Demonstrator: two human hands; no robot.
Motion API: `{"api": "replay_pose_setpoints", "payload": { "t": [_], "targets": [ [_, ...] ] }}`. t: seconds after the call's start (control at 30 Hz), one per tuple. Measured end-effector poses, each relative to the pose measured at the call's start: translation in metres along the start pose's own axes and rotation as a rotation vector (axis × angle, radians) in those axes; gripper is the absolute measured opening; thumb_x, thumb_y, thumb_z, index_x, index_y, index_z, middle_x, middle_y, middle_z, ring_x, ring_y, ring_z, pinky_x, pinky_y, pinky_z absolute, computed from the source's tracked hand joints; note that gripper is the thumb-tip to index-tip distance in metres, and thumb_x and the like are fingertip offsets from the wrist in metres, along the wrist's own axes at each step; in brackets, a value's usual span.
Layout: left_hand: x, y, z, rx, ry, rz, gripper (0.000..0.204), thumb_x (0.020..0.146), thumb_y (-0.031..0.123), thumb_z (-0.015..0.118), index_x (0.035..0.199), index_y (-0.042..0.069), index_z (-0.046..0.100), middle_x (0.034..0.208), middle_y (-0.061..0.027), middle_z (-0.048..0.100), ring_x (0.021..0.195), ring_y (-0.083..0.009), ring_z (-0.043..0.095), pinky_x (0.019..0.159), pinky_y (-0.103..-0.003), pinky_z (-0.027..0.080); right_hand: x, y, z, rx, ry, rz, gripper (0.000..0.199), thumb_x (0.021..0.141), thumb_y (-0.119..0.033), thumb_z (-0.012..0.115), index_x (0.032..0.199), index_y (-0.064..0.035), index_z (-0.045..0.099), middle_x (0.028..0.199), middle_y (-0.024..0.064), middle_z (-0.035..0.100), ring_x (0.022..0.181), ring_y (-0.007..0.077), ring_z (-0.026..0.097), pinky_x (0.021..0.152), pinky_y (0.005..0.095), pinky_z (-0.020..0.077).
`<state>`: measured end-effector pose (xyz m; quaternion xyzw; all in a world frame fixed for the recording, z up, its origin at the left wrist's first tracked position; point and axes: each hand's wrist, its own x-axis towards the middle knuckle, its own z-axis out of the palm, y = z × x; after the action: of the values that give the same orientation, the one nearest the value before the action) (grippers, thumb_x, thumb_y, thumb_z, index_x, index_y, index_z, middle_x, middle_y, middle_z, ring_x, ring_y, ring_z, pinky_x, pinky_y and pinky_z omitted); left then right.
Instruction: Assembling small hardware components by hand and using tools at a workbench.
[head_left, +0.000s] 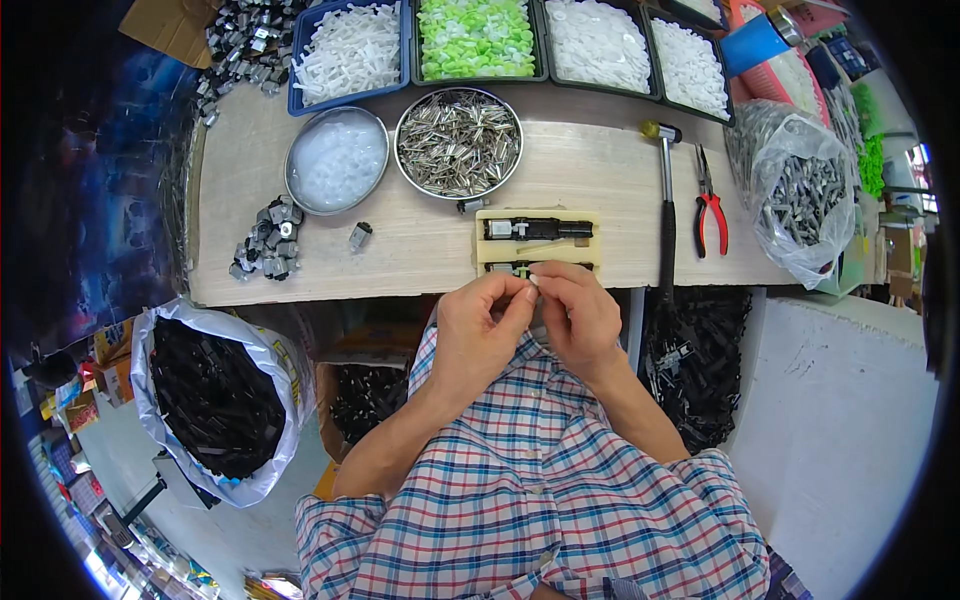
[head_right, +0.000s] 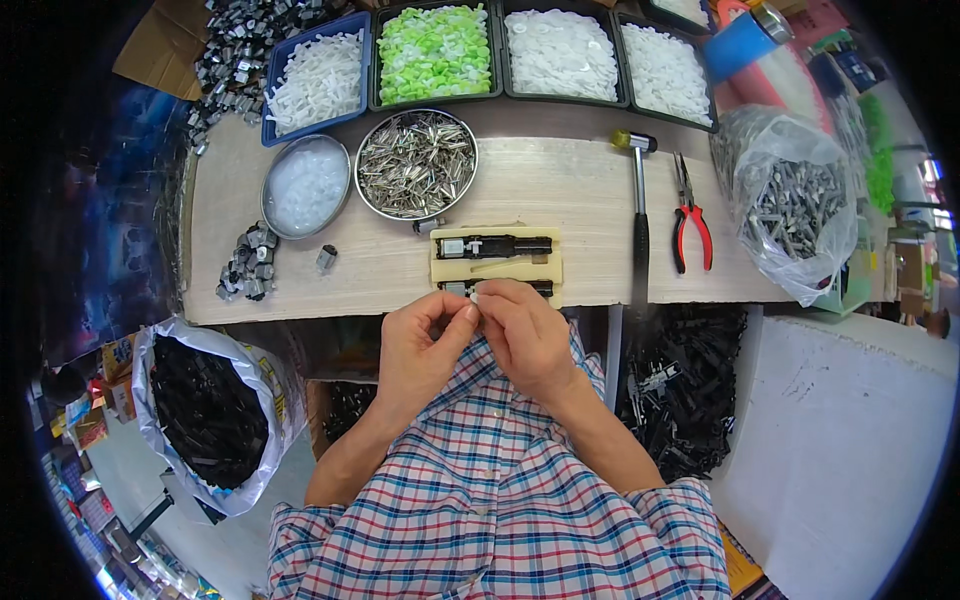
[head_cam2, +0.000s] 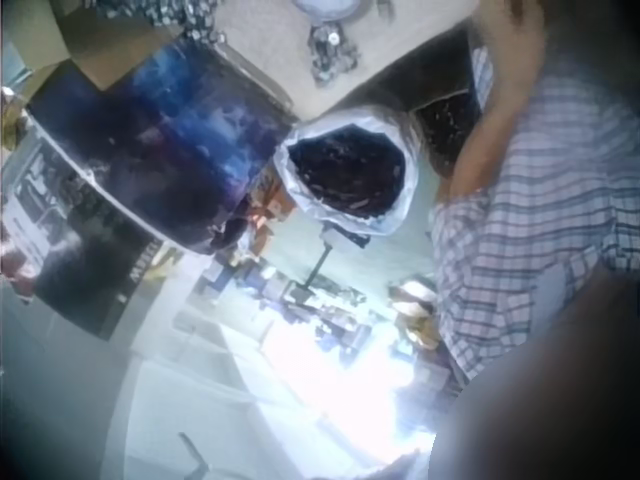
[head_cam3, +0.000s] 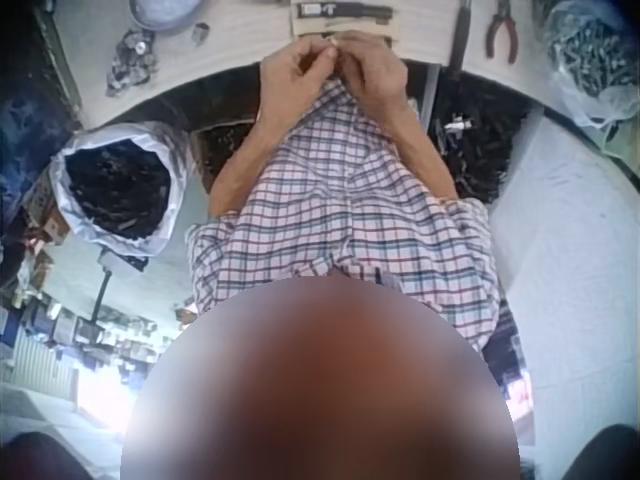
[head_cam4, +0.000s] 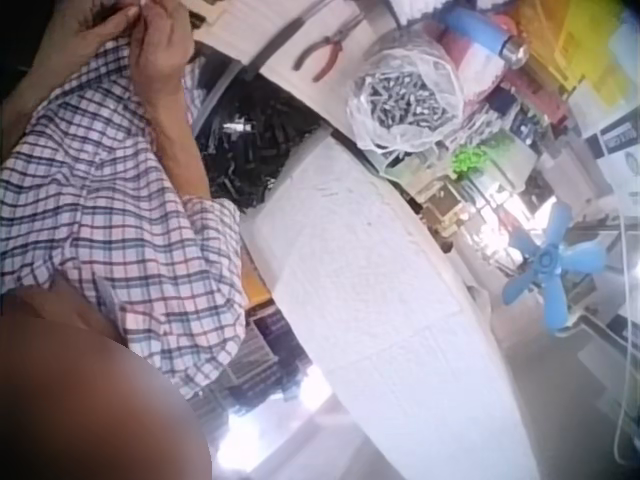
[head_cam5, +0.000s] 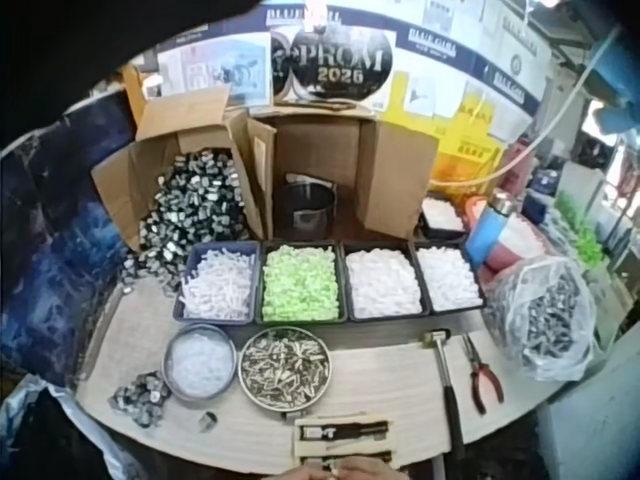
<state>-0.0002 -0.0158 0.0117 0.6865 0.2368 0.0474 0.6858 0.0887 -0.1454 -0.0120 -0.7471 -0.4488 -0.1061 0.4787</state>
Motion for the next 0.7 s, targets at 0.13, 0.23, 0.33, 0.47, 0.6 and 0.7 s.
{"api": "replay_pose_setpoints", "payload": {
  "t": [0.13,0.23,0.33,0.47,0.6,0.7],
  "targets": [
    [0.002,-0.002,-0.001,0.281,0.141,0.299,0.007,0.091,0.005,0.071,0.092,-0.002,0.069,0.078,-0.0088,0.069,0.068,-0.0184,0.064,0.061,-0.031,0.050,0.004,0.007,-0.007,0.097,-0.118,0.120,0.022,0.084,0.007,0.070,0.104,0.0010,0.063,0.096,0.0165,0.070,0.081,0.0305,0.071,0.068,0.0353,0.0591],
    [0.006,-0.004,-0.004,0.484,0.202,0.504,0.006,0.087,0.003,0.073,0.091,-0.001,0.070,0.079,-0.0134,0.067,0.068,-0.0280,0.065,0.060,-0.036,0.050,0.011,0.009,-0.015,0.299,-0.246,0.402,0.015,0.090,0.002,0.068,0.104,0.0015,0.063,0.094,0.0116,0.069,0.081,0.0218,0.070,0.069,0.0313,0.0573],
    [0.012,-0.002,-0.007,0.529,0.208,0.613,0.006,0.087,0.000,0.072,0.092,-0.001,0.070,0.081,-0.0142,0.066,0.070,-0.0284,0.065,0.060,-0.034,0.050,0.018,0.013,-0.022,0.560,-0.322,0.606,0.010,0.097,-0.002,0.065,0.106,0.0010,0.064,0.100,0.0049,0.068,0.090,0.0102,0.064,0.082,0.0250,0.0537],
    [0.015,-0.005,-0.014,0.449,0.089,0.612,0.006,0.091,0.001,0.069,0.097,-0.002,0.071,0.083,-0.0105,0.070,0.072,-0.0212,0.067,0.064,-0.030,0.051,0.034,0.017,-0.033,0.800,-0.429,0.843,0.012,0.097,-0.009,0.068,0.104,-0.0009,0.063,0.096,0.0016,0.064,0.087,0.0080,0.061,0.078,0.0219,0.0500],
    [0.011,-0.007,-0.017,-0.083,-0.069,0.113,0.010,0.097,0.004,0.066,0.101,-0.003,0.071,0.087,-0.0057,0.072,0.075,-0.0116,0.066,0.068,-0.026,0.052,0.037,0.017,-0.042,0.745,-0.560,0.710,0.012,0.095,-0.008,0.070,0.098,-0.0024,0.060,0.094,0.0015,0.060,0.081,0.0087,0.056,0.070,0.0234,0.0467],
    [0.015,-0.006,-0.019,-0.110,-0.131,0.067,0.015,0.101,0.008,0.063,0.104,-0.005,0.071,0.090,-0.0027,0.072,0.079,-0.0058,0.063,0.069,-0.023,0.053,0.045,0.012,-0.043,0.436,-0.596,0.413,0.012,0.091,-0.002,0.070,0.095,-0.0019,0.059,0.094,0.0049,0.058,0.080,0.0134,0.055,0.068,0.0272,0.0467]
  ]
}}
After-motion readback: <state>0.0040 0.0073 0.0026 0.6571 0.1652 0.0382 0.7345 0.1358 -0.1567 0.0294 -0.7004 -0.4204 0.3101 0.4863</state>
